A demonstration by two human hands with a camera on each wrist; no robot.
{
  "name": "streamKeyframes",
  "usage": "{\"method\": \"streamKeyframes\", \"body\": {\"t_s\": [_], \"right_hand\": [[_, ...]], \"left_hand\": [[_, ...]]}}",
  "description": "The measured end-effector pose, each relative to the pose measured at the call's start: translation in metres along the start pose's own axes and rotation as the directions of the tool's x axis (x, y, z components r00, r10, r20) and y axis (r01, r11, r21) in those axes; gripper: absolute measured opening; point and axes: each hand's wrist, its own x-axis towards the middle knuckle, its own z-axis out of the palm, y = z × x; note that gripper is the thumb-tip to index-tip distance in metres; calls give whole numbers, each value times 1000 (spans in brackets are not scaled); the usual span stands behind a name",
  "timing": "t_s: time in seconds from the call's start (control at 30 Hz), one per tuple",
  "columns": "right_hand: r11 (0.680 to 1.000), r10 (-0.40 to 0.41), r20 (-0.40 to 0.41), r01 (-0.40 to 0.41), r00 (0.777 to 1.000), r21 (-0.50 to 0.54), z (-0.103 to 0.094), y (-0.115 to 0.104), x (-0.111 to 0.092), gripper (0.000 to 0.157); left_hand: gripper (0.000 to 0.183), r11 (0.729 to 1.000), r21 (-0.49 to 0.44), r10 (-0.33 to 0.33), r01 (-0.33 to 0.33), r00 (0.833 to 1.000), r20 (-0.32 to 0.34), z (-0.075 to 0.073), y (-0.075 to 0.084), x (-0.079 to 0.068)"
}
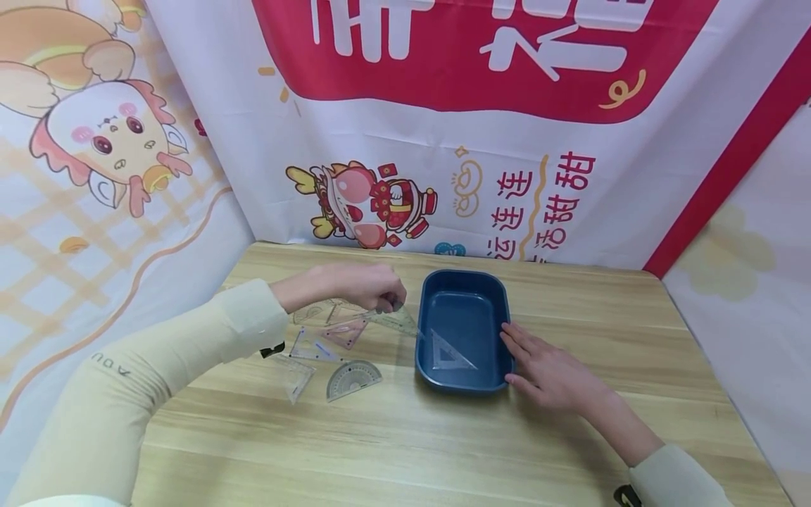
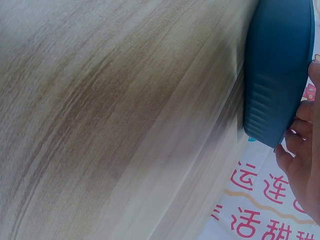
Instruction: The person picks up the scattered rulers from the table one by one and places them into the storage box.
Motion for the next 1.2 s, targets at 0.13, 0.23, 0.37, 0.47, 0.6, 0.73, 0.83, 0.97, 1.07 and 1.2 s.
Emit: {"method": "streamKeyframes", "body": {"t_s": [0.13,0.23,0.37,0.47,0.6,0.73,0.83,0.97,1.07,1.2], "right_hand": [[1000,-3,3,3,1000,-7,0,0,0,71],[1000,-7,2,7,1000,-8,0,1,-1,71],[1000,-3,5,3,1000,-2,0,2,-1,71],[1000,2,7,-2,1000,-2,1,3,-1,71],[1000,5,8,-5,1000,1,1,3,-1,72],[1000,6,14,-6,1000,1,2,3,-1,72],[1000,1,14,-1,1000,-2,3,4,-2,72],[1000,0,12,0,1000,0,2,3,-4,72],[1000,2,10,-2,1000,0,2,3,-3,73],[1000,1,10,-1,1000,-3,1,3,-1,73]], "left_hand": [[10,1000,-9,17,-17,1000,-10,-6,4,5],[11,1000,-6,31,-31,999,-7,-10,9,10],[11,998,-5,58,-58,998,8,-17,16,20],[13,997,6,80,-80,997,24,-22,22,27],[14,994,28,103,-104,994,37,-27,29,39],[13,992,58,114,-116,992,48,-29,35,51],[15,988,70,131,-136,989,61,-29,38,61],[21,982,77,168,-174,983,79,-29,41,74],[19,978,80,183,-191,978,97,-29,42,83],[17,975,100,187,-201,974,130,-30,42,95]]}}
